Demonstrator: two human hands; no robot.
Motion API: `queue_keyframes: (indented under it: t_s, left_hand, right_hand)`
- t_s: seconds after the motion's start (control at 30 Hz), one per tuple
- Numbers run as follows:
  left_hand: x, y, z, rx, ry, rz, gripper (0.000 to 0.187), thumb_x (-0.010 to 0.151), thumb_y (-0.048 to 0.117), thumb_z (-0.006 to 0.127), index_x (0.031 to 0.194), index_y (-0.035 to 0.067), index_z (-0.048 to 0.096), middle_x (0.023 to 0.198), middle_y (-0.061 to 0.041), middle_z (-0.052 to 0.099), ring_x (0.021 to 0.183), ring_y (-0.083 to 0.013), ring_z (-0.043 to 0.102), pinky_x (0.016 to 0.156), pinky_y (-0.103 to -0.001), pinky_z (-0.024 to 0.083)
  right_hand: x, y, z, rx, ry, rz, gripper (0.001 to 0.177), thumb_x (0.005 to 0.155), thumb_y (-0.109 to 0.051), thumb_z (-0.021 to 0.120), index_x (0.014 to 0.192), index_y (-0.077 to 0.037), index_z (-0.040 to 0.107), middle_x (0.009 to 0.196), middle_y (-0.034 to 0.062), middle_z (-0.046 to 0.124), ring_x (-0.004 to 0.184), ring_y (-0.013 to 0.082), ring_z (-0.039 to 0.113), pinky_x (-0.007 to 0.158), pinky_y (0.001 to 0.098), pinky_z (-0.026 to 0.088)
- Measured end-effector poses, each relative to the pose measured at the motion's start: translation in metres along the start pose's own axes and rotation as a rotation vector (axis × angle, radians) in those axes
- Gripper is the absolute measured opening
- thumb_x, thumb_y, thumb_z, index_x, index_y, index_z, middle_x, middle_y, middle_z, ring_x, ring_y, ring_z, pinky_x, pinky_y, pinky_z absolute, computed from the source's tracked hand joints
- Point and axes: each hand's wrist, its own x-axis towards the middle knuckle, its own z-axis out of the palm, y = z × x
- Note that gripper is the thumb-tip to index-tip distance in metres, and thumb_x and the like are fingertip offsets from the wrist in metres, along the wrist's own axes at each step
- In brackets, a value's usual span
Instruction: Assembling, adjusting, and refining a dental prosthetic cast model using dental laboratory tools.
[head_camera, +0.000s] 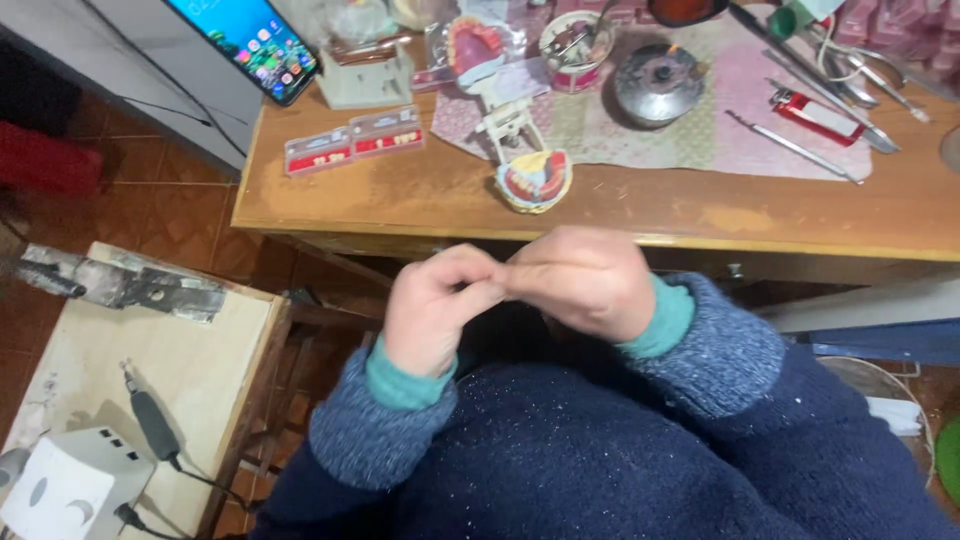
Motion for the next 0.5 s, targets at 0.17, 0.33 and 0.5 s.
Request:
queue_keyframes:
  t_s: [0.17, 0.33, 0.5]
  left_hand:
    - [0.063, 0.019, 0.034, -0.095, -0.134, -0.065, 0.013, 0.087, 0.002, 0.07, 0.1, -0.001, 0.071, 0.095, 0.0, 0.071, 0.089, -0.0087, 0.064, 0.083, -0.024, 0.052]
    - [0.152, 0.012, -0.013, 0.752, 0.326, 0.162, 0.027, 0.098, 0.022, 0.076, 0.116, 0.003, 0.069, 0.097, -0.009, 0.069, 0.086, -0.0179, 0.067, 0.075, -0.031, 0.053]
    - [0.207, -0.018, -0.047, 1.151, 0.395, 0.295, 0.046, 0.088, 0.037, 0.088, 0.113, 0.002, 0.072, 0.105, -0.016, 0.068, 0.095, -0.0346, 0.066, 0.082, -0.047, 0.051]
  right_hand:
    - [-0.026, 0.022, -0.049, -0.209, 0.07, 0.169, 0.018, 0.086, -0.005, 0.081, 0.102, -0.004, 0.073, 0.091, 0.0093, 0.07, 0.08, 0.0268, 0.069, 0.069, 0.0389, 0.056]
    - [-0.063, 0.059, -0.093, -0.679, 0.05, 0.645, 0.012, 0.092, -0.018, 0.079, 0.096, -0.007, 0.075, 0.085, 0.013, 0.066, 0.077, 0.0329, 0.066, 0.067, 0.0432, 0.052]
    - [-0.078, 0.073, -0.108, -0.81, 0.028, 0.794, 0.01, 0.093, -0.021, 0.077, 0.096, -0.012, 0.079, 0.083, 0.0129, 0.067, 0.077, 0.0341, 0.066, 0.067, 0.0452, 0.052]
